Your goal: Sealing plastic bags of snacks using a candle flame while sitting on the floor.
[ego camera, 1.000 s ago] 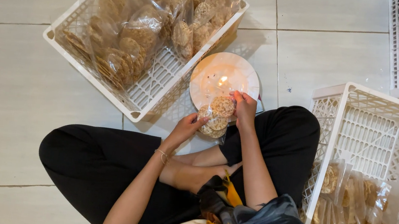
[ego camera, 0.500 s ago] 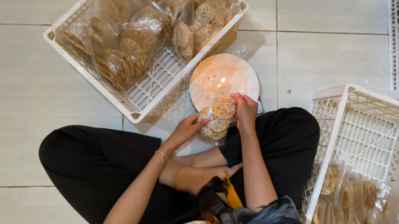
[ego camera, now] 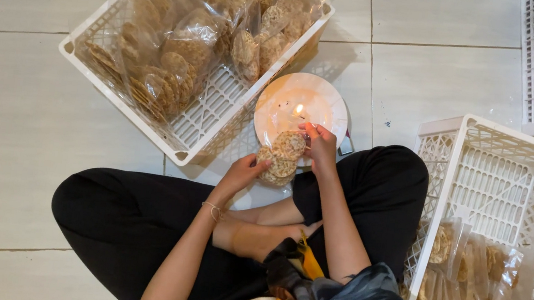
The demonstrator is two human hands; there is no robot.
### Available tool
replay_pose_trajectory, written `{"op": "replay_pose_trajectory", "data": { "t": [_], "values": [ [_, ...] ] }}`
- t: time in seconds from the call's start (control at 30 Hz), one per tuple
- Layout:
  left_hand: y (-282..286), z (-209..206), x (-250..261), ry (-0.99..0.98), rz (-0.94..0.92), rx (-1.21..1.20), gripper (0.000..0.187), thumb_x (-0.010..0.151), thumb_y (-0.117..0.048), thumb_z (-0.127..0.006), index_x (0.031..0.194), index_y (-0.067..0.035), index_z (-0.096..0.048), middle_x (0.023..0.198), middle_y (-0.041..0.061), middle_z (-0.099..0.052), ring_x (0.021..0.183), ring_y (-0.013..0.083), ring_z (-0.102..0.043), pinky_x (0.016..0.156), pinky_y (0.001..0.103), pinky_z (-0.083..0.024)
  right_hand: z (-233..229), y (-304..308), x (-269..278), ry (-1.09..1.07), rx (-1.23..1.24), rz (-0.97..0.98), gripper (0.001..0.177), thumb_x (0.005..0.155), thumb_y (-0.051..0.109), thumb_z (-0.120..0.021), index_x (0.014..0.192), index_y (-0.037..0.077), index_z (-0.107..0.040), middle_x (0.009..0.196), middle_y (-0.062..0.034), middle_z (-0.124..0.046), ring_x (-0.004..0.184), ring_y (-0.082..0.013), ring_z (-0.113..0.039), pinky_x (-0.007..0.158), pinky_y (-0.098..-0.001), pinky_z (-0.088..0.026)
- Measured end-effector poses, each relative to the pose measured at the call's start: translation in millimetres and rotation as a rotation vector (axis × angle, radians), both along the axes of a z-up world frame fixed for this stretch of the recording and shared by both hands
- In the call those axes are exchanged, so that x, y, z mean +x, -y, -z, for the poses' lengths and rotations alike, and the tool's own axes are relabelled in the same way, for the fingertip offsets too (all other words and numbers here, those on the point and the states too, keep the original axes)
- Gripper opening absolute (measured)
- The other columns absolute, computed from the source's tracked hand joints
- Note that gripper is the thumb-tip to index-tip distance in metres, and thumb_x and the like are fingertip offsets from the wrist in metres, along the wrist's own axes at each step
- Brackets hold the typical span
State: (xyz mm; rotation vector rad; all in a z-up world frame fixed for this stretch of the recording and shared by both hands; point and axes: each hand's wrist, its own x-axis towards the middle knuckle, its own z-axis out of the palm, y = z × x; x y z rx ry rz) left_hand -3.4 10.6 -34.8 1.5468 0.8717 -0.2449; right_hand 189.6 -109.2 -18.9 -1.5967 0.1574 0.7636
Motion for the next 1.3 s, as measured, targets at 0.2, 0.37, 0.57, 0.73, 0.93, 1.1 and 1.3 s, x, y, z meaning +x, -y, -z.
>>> {"op": "replay_pose_trajectory", "data": {
  "t": [0.2,0.37,0.57,0.73,0.93,1.1,1.3],
  "values": [
    [-13,-24,-6,-0.08,0.073,0.124,0.052,0.089,-0.051,-0.069,0.117,-0.008,-0.065,0.112,0.022,-0.069,0.114,0.0392,-0.065,0.095,0.047,-0.051,-27,0,-14,-0.03,0.092,-0.155,0.02,0.099,0.022,-0.067,0.102,0.005,-0.077,0.081,-0.0076,-0.07,0.073,-0.0153,-0.073,0.062,-0.0281,-0.062],
    [-16,-53,3,0.154,-0.23,0.114,0.065,0.094,-0.042,-0.073,0.145,-0.005,-0.055,0.137,0.024,-0.06,0.133,0.0387,-0.055,0.111,0.047,-0.043,-59,4,-25,-0.015,0.143,-0.286,0.02,0.1,0.018,-0.065,0.105,0.001,-0.075,0.091,-0.0134,-0.076,0.087,-0.0168,-0.073,0.075,-0.0276,-0.057],
    [-11,-52,8,0.449,-0.482,-0.037,0.037,0.095,-0.028,-0.077,0.128,-0.012,-0.07,0.112,0.009,-0.072,0.108,0.0167,-0.066,0.098,0.032,-0.051,-70,8,-30,0.0,0.155,-0.372,0.022,0.099,0.018,-0.067,0.103,-0.001,-0.076,0.098,-0.0173,-0.076,0.1,-0.0246,-0.073,0.085,-0.032,-0.056],
    [-13,-42,5,0.504,-0.513,-0.081,0.016,0.099,-0.026,-0.072,0.099,-0.01,-0.074,0.089,0.007,-0.074,0.089,0.015,-0.071,0.082,0.027,-0.053,-86,13,-36,0.142,0.158,-0.477,0.026,0.097,0.019,-0.072,0.111,-0.003,-0.075,0.101,-0.02,-0.076,0.102,-0.0282,-0.072,0.089,-0.038,-0.056],
    [-4,-54,8,0.51,-0.487,-0.034,0.012,0.097,-0.019,-0.073,0.099,-0.007,-0.073,0.082,0.01,-0.074,0.083,0.017,-0.074,0.079,0.029,-0.054,-86,17,-31,0.242,0.122,-0.531,0.021,0.089,0.018,-0.083,0.102,0.002,-0.079,0.085,-0.0111,-0.075,0.083,-0.0164,-0.067,0.082,-0.0319,-0.055],
    [-3,-80,3,0.486,-0.513,0.091,0.009,0.095,-0.019,-0.075,0.093,-0.01,-0.075,0.072,0.005,-0.07,0.073,0.0115,-0.065,0.074,0.027,-0.051,-77,14,-41,0.319,0.066,-0.615,0.007,0.09,0.013,-0.079,0.089,0.006,-0.081,0.073,-0.0056,-0.072,0.076,-0.0115,-0.062,0.076,-0.0261,-0.052],
    [-5,-79,4,0.482,-0.529,0.158,0.01,0.096,-0.02,-0.072,0.09,-0.012,-0.073,0.069,0.003,-0.068,0.071,0.0095,-0.057,0.072,0.026,-0.049,-87,8,-46,0.293,0.068,-0.642,0.013,0.091,0.02,-0.08,0.096,0.008,-0.082,0.082,-0.0095,-0.075,0.082,-0.016,-0.065,0.083,-0.0323,-0.052]
  ]
}}
